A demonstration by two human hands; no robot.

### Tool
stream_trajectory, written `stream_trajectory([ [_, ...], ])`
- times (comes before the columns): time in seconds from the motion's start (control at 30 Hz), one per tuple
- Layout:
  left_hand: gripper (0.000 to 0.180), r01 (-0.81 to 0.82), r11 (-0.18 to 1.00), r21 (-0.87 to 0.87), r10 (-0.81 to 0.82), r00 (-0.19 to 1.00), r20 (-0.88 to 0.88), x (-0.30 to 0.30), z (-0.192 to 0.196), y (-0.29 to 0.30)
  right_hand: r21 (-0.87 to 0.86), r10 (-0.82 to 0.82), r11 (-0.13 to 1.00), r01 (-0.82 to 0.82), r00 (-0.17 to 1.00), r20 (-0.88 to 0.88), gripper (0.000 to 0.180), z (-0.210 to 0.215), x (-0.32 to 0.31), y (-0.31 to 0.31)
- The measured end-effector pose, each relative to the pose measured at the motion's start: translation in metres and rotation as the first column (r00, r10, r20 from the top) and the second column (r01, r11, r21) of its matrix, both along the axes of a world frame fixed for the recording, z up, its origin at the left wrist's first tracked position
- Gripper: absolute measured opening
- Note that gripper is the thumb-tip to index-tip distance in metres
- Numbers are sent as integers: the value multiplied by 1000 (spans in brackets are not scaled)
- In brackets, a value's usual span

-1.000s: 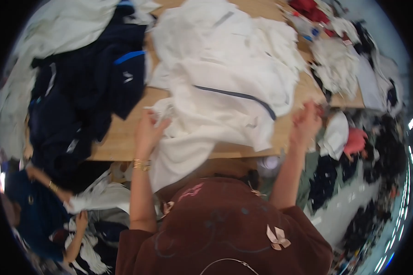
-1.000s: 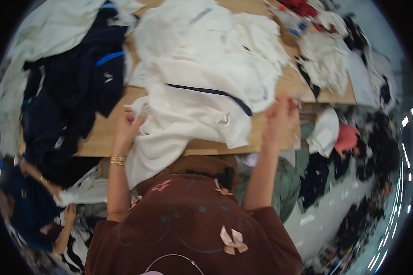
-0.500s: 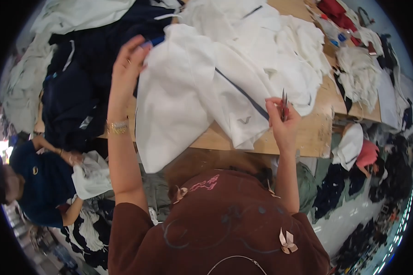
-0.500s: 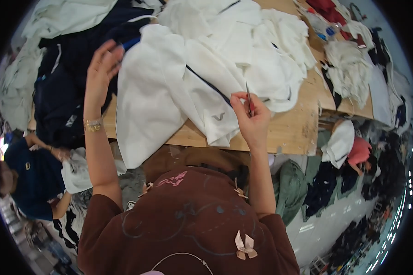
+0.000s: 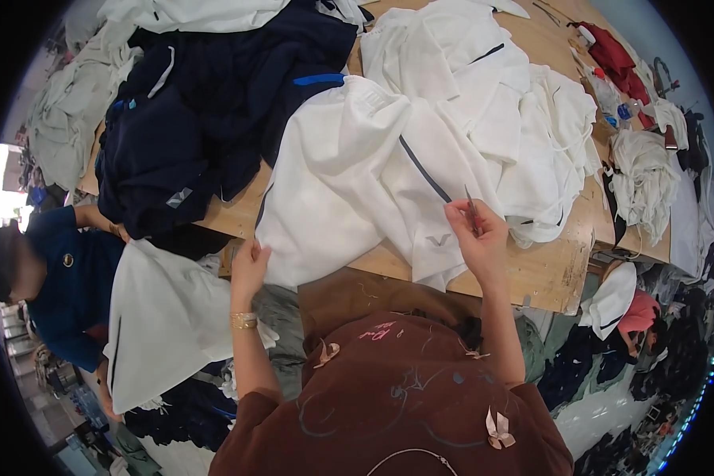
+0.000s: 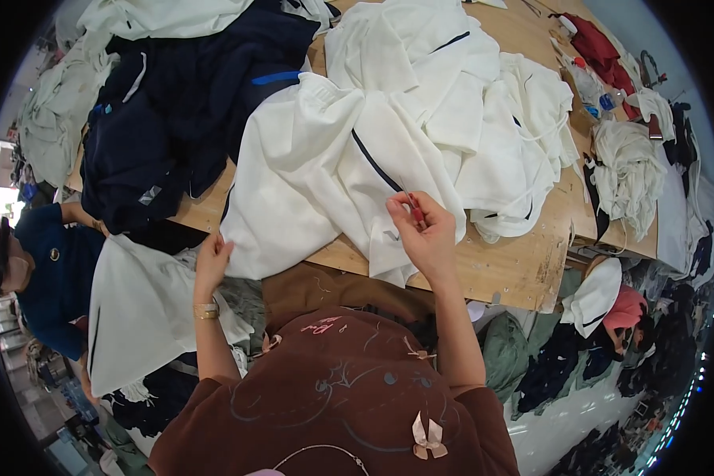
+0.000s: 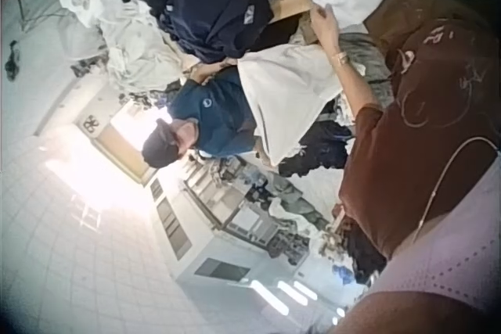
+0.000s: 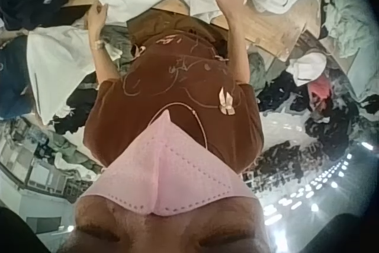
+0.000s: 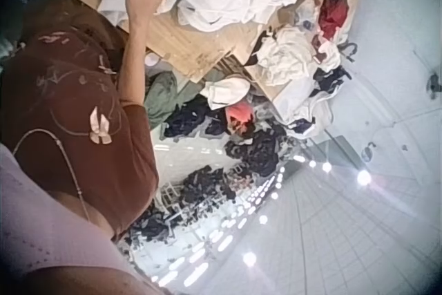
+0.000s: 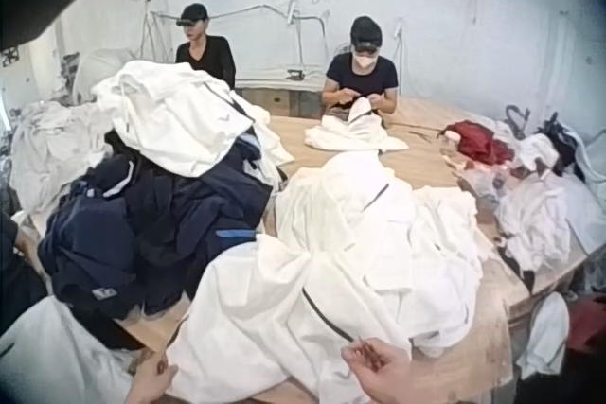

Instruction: Trimming loose threads from white garments using small scissors.

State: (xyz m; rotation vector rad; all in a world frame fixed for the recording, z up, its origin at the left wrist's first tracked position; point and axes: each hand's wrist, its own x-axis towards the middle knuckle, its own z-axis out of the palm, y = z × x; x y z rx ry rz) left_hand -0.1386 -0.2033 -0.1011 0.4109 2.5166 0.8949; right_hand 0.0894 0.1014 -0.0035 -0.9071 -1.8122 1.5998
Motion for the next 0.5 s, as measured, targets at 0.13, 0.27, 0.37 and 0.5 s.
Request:
stream_trajectory([
  [0.13,13,-375,527,763,-192,822,536,7,102,100,34,97,995,-98,995,37,18,13,-9,-7],
  [0.27,16,-303,312,901,-590,681,433,24,152,182,63,212,977,-203,956,-201,35,35,-34,-25],
  [0.37,25,-272,212,939,-727,597,338,45,169,222,58,-27,998,38,985,-168,17,26,-38,-6],
  [0.5,24,83,386,919,-503,854,135,50,133,234,-498,-356,861,103,821,-447,30,9,-19,31],
])
